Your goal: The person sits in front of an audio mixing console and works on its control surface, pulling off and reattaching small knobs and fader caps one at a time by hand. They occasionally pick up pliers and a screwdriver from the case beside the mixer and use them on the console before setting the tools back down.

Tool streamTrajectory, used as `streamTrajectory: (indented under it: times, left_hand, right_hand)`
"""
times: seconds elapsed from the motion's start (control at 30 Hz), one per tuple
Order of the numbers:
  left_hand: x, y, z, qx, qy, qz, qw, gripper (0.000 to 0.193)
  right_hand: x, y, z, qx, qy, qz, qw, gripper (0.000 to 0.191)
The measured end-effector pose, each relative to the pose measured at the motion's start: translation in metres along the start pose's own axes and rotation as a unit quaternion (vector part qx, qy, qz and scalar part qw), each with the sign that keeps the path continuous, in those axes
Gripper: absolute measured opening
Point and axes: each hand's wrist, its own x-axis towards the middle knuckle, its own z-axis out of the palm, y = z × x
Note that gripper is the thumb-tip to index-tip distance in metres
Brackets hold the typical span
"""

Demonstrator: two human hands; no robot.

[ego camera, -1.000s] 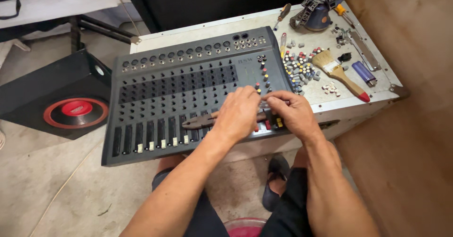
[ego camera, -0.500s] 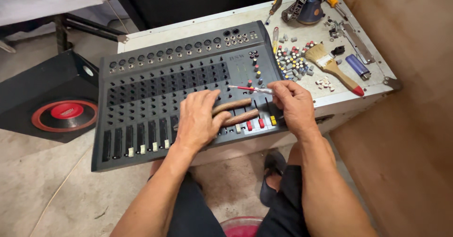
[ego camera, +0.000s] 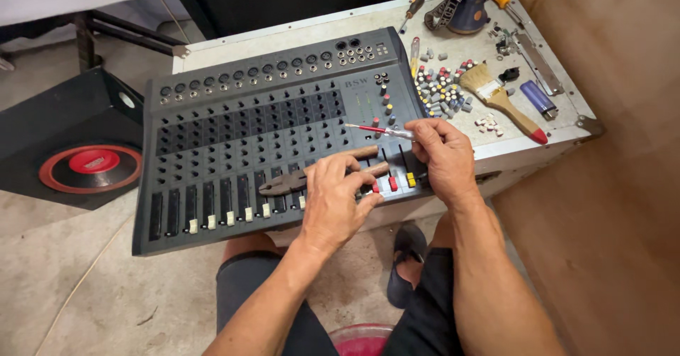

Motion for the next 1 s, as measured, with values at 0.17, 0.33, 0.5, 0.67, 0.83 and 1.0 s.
streamTrajectory:
  times: [0.17,0.33,0.5,0.67,0.83,1.0]
  left_hand:
    - [0.003,0.000,0.007,0.008,-0.006,-0.029,1.000,0.028]
    - [0.005,-0.001,0.012,0.011,-0.014,-0.002,1.000,0.042]
    - [0.009,0.004,0.021,0.012,-0.053,-0.040,0.998,0.039]
    - [0.011,0.005,0.023,0.011,-0.069,-0.040,0.997,0.042]
    - [0.017,0.016,0.037,0.013,-0.073,-0.034,0.997,0.046]
    - [0.020,0.016,0.035,-0.009,-0.088,-0.037,0.995,0.045]
  right_hand:
    - [0.000,-0.003,0.001,-0.014,0.009,0.006,1.000,0.027]
    - [0.000,-0.001,-0.001,-0.013,0.015,0.018,1.000,0.027]
    - [0.004,0.008,-0.006,0.116,0.025,0.001,0.993,0.025]
    - [0.012,0.008,-0.019,0.298,0.099,0.005,0.950,0.023]
    - [0.013,0.011,-0.025,0.332,0.101,0.008,0.938,0.025]
    - [0.013,0.013,-0.025,0.296,0.092,-0.004,0.951,0.023]
